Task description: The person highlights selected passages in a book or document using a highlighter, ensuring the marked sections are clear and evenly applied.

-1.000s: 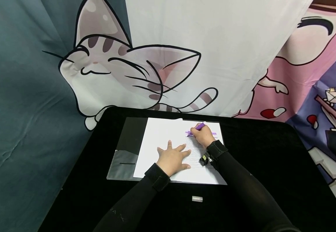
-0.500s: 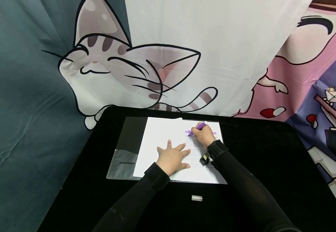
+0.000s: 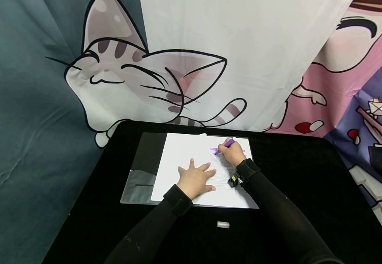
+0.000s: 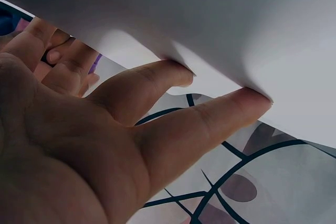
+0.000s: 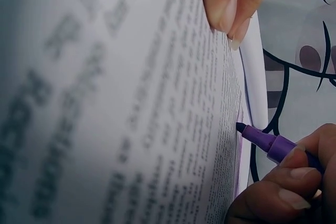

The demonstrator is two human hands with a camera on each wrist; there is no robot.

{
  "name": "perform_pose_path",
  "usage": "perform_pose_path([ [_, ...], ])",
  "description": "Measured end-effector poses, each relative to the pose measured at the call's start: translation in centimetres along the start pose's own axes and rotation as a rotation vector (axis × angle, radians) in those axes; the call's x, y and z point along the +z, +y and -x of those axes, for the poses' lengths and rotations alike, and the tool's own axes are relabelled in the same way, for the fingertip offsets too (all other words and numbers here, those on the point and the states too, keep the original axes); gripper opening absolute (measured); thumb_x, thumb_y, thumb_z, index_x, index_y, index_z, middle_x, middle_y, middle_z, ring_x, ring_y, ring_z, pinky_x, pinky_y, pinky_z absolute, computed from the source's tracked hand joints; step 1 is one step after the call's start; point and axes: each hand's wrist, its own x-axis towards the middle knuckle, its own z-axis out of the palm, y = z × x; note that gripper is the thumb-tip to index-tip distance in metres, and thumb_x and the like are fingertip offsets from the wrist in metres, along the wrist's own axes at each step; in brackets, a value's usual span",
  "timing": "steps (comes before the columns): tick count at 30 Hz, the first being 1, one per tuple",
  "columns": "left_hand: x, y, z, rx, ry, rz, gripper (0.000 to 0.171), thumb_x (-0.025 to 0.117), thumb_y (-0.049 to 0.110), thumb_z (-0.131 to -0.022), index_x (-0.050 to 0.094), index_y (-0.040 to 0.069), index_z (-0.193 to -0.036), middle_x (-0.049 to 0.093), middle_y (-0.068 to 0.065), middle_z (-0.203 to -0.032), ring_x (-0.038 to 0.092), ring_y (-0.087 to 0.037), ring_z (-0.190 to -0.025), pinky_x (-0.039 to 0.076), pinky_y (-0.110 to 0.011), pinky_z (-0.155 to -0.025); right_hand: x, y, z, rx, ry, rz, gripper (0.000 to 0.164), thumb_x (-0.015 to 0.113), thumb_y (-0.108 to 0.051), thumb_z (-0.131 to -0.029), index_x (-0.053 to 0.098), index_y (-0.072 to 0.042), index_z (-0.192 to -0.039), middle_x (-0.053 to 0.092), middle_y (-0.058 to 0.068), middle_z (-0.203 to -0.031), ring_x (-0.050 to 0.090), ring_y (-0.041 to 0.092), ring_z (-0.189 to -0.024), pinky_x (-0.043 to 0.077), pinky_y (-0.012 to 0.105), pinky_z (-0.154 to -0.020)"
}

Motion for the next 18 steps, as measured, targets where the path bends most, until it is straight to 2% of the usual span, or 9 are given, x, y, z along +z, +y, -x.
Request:
perform_pose_path([
  [4, 0.0, 0.0, -0.1, -0.002, 0.002, 0.006, 0.076, 0.071, 0.08, -0.096, 0.058, 0.049, -0.164, 0.044, 0.013, -0.183, 0.038, -0.066, -0.164, 0.041, -0.099, -0.107, -0.2, 0.2, -0.2, -0.01, -0.005, -0.004, 0.025, 0.068, -0.013, -0.101, 0.06, -0.013, -0.078, 0.059, -0.004, -0.069, 0.051, 0.017, -0.07, 0.038, 0.029, -0.062],
  [12, -0.4, 0.1, 0.3, -0.003, 0.018, -0.003, 0.076, 0.071, 0.081, -0.096, 0.058, 0.049, -0.164, 0.044, 0.012, -0.183, 0.039, -0.065, -0.163, 0.043, -0.097, -0.107, -0.4, 2.7, -2.2, -0.055, -0.003, -0.031, 0.024, 0.069, -0.014, -0.095, 0.061, -0.015, -0.074, 0.06, 0.001, -0.068, 0.049, 0.022, -0.065, 0.035, 0.034, -0.057],
  [18, -1.3, 0.5, 1.0, -0.006, 0.013, 0.006, 0.073, 0.075, 0.075, -0.097, 0.061, 0.047, -0.163, 0.047, 0.01, -0.182, 0.041, -0.065, -0.162, 0.044, -0.096, -0.107, -0.8, 1.7, -1.0, -0.033, -0.012, -0.048, 0.027, 0.068, -0.011, -0.096, 0.055, -0.015, -0.073, 0.054, -0.002, -0.07, 0.046, 0.019, -0.067, 0.034, 0.03, -0.059],
])
